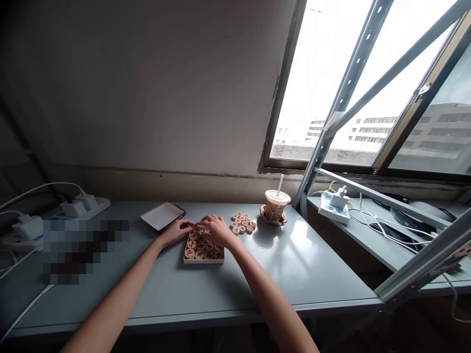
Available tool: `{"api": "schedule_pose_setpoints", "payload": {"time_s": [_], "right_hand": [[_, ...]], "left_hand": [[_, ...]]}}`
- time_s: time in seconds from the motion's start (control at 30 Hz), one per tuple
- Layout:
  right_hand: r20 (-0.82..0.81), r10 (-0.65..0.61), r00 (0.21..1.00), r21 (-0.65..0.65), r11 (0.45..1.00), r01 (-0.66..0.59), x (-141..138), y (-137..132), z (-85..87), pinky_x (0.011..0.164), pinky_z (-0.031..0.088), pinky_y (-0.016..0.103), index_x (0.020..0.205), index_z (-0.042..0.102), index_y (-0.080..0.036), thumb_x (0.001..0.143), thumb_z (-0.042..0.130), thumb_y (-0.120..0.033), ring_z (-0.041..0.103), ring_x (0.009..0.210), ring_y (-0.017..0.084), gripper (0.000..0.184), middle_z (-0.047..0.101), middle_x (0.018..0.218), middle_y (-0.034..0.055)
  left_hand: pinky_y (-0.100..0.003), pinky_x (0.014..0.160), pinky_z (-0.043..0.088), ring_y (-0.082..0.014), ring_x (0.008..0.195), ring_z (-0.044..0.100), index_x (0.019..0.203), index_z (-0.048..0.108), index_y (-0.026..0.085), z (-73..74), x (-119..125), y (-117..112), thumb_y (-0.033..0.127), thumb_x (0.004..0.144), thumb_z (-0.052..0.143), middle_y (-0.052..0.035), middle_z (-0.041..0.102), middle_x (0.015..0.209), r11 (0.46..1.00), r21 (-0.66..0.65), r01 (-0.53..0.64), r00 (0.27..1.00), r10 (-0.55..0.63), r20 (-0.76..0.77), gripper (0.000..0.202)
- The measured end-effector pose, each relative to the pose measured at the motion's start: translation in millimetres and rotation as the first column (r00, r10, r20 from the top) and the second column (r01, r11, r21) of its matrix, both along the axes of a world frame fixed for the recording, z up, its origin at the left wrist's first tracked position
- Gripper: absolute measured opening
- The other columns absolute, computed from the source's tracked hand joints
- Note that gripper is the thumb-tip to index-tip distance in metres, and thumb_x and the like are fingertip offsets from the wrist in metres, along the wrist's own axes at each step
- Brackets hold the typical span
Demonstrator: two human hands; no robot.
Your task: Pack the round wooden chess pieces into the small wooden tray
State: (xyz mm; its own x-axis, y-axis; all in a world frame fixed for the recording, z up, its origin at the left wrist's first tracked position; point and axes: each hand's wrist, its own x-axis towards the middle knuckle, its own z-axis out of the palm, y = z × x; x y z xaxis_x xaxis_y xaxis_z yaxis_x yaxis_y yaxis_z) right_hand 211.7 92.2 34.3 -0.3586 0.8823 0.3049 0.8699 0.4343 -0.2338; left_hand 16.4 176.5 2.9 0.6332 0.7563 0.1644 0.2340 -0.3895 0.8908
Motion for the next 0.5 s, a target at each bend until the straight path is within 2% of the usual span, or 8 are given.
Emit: {"api": "schedule_pose_setpoints", "payload": {"time_s": [0.07, 0.17, 0.27, 0.37, 0.5], "right_hand": [[0.043, 0.024, 0.999, 0.014, 1.0, -0.025, -14, 8, -1.6, 0.085, 0.037, 0.036, 0.115, 0.062, -0.029, 0.088, 0.056, -0.035, 0.055, 0.099, 0.022, 0.029, 0.064, 0.106, 0.0067], [0.002, 0.002, 1.0, 0.027, 1.0, -0.002, -17, 11, -0.7, 0.084, 0.036, 0.036, 0.104, 0.067, -0.027, 0.086, 0.058, -0.04, 0.056, 0.095, 0.021, 0.025, 0.066, 0.099, 0.0054], [-0.122, -0.071, 0.99, 0.002, 0.997, 0.071, -3, 10, 1.3, 0.084, 0.037, 0.036, 0.095, 0.068, -0.025, 0.082, 0.062, -0.043, 0.057, 0.093, 0.02, 0.023, 0.067, 0.095, 0.0034], [-0.28, -0.158, 0.947, 0.015, 0.986, 0.169, 19, 10, 2.3, 0.084, 0.038, 0.033, 0.087, 0.068, -0.022, 0.082, 0.063, -0.036, 0.057, 0.093, 0.018, 0.015, 0.067, 0.094, 0.0026], [-0.381, -0.136, 0.915, -0.06, 0.991, 0.122, 39, 12, -3.4, 0.078, 0.042, 0.026, 0.086, 0.067, -0.02, 0.081, 0.063, -0.026, 0.06, 0.086, 0.015, 0.009, 0.067, 0.091, 0.0015]], "left_hand": [[-0.034, 0.087, 0.045, -0.0253, 0.094, 0.061, 0.086, 0.067, 0.016, -2.6, 0, 3, 0.041, 0.07, 0.06, -0.0066, 0.07, 0.091, 1.0, 0.017, -0.012, 1.0, 0.012, 0.002, 0.031], [-0.033, 0.086, 0.045, -0.0253, 0.093, 0.062, 0.086, 0.068, 0.016, -4.8, 0, 5, 0.043, 0.072, 0.059, -0.0072, 0.07, 0.091, 0.999, 0.041, 0.0, 1.0, 0.0, -0.009, 0.032], [-0.032, 0.085, 0.045, -0.025, 0.093, 0.062, 0.086, 0.067, 0.016, -5.5, 0, 5, 0.044, 0.073, 0.058, -0.0069, 0.07, 0.091, 0.999, 0.052, 0.014, 1.0, -0.013, -0.015, 0.032], [-0.032, 0.083, 0.046, -0.0245, 0.092, 0.062, 0.086, 0.067, 0.017, -5.8, -1, 4, 0.043, 0.073, 0.058, -0.0065, 0.069, 0.091, 0.999, 0.049, 0.009, 1.0, -0.009, -0.002, 0.031], [-0.032, 0.082, 0.047, -0.0242, 0.091, 0.062, 0.086, 0.066, 0.017, -4.9, -1, 2, 0.043, 0.072, 0.058, -0.0062, 0.069, 0.091, 0.999, 0.033, -0.001, 1.0, 0.002, -0.015, 0.031]]}}
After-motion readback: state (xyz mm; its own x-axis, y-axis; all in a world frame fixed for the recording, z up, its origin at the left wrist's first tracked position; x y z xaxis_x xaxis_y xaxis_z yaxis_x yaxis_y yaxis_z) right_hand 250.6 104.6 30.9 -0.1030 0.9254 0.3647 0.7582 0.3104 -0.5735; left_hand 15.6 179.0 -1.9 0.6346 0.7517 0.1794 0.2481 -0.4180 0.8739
